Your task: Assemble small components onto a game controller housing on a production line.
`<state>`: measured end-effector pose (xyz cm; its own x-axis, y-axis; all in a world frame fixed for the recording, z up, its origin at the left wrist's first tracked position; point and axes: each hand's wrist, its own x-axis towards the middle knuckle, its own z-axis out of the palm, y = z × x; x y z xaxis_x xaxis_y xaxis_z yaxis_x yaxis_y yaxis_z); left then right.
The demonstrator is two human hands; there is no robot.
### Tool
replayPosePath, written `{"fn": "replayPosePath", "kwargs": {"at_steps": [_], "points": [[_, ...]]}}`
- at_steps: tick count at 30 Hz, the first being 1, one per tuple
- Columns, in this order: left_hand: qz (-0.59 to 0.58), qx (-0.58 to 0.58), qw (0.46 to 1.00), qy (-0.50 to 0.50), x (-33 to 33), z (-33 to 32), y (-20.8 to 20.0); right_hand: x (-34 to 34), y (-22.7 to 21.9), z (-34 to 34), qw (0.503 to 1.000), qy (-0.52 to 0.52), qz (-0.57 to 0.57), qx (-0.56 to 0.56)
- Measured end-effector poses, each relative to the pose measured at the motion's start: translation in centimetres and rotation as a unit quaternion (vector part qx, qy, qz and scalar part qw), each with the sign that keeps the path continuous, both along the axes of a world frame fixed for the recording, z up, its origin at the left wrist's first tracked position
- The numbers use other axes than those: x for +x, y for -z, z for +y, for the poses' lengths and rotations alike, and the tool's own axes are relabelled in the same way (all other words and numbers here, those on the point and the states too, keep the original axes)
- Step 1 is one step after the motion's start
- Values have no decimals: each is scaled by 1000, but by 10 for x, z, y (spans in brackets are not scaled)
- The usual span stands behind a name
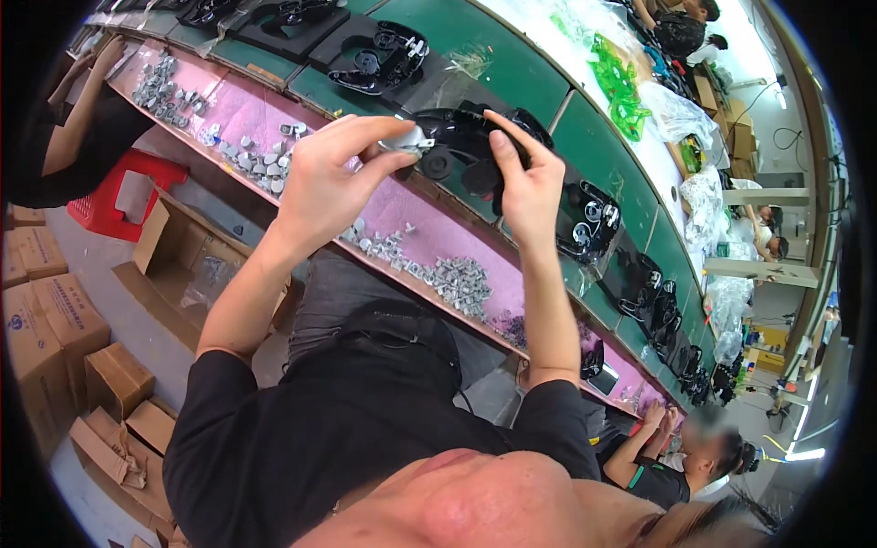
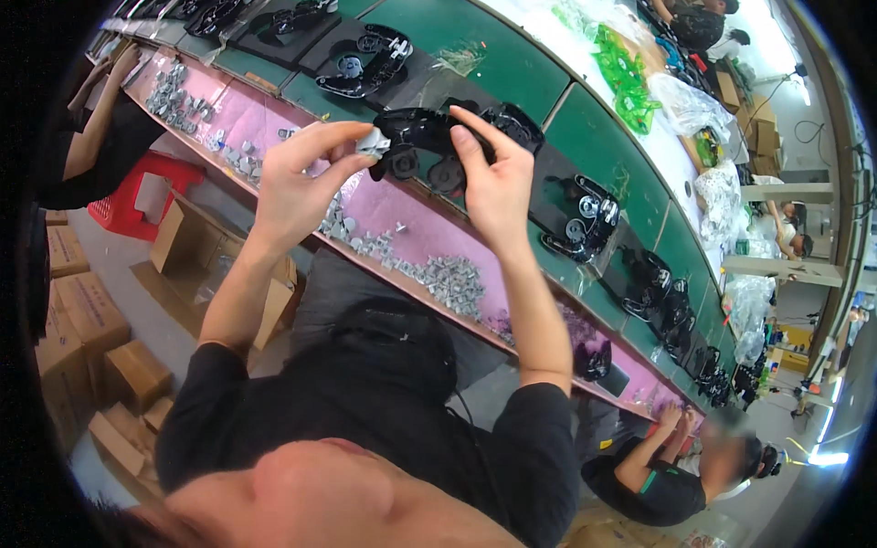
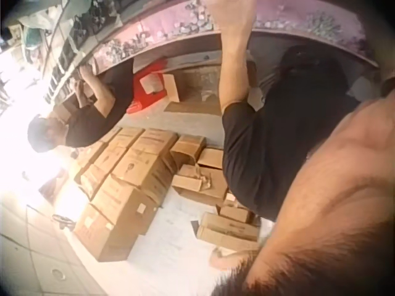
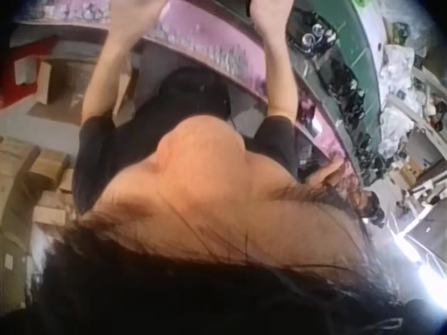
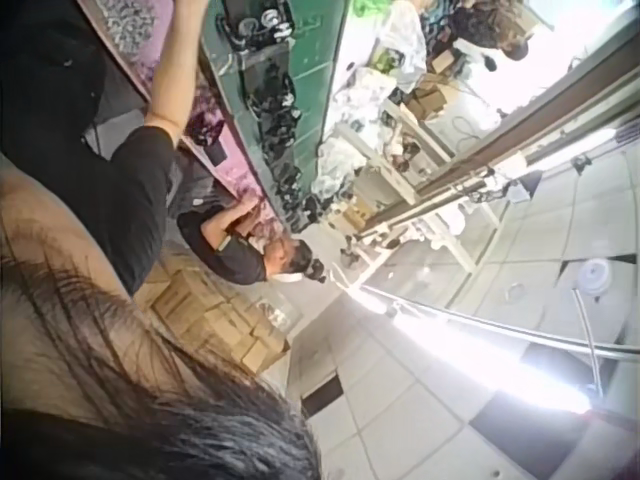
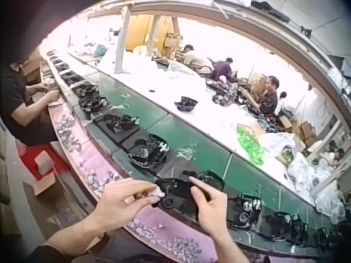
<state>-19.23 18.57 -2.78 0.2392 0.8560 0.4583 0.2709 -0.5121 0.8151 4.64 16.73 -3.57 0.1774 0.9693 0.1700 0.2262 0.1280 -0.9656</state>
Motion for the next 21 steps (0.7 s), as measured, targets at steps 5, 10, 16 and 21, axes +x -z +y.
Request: {"fn": "replayPosePath", "kwargs": {"at_steps": [5,10,16,21], "points": [[27,-4,1000,-16,22,-9,4,-19,12,-31,994,65,-15,91],[54,-113,992,-27,26,-13,-4,-25,18,-45,977,99,-98,161],[143,210,964,-80,25,-14,-9,-13,16,-60,992,69,40,95],[182,85,971,130,14,-8,-13,-4,13,-70,999,46,13,22]]}}
